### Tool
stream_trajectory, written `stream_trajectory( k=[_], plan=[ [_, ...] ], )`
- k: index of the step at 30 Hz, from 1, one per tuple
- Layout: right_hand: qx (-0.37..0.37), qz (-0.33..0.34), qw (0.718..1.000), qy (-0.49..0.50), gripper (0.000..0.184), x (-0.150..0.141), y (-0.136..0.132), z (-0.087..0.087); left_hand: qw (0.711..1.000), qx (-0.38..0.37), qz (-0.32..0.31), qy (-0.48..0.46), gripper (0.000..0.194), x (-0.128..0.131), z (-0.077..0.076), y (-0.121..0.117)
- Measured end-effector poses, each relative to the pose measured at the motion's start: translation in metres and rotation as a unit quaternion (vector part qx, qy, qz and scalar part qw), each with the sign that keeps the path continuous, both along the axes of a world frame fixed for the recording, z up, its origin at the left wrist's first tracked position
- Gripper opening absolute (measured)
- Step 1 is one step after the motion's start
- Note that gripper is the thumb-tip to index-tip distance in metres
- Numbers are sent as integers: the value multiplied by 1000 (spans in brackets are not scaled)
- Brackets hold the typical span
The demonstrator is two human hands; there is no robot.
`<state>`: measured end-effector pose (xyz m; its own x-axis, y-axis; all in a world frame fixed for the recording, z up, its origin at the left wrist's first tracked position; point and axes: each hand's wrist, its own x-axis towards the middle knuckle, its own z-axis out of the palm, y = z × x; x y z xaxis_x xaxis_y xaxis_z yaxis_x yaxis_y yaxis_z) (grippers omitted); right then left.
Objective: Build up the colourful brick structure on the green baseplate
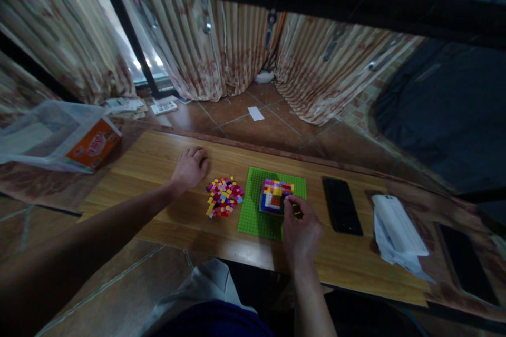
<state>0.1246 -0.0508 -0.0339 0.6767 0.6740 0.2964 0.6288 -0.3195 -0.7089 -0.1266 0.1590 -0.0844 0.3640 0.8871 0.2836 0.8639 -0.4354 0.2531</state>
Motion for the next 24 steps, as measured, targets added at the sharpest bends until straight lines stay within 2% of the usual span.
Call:
stream_trajectory(
  k=[12, 19, 24],
  plan=[
    [25, 17, 999, -26, 27, 6, 12, -18, 1000, -6, 0, -2, 32, 1, 2, -1],
    [27, 34, 996, -81, 28, 9, 8, -15, 1000, -1, 0, 2, 30, 1, 3, -2],
    [20, 35, 996, -82, 29, 11, 8, -14, 1000, -2, -2, 1, 31, 1, 2, -2]
  ],
)
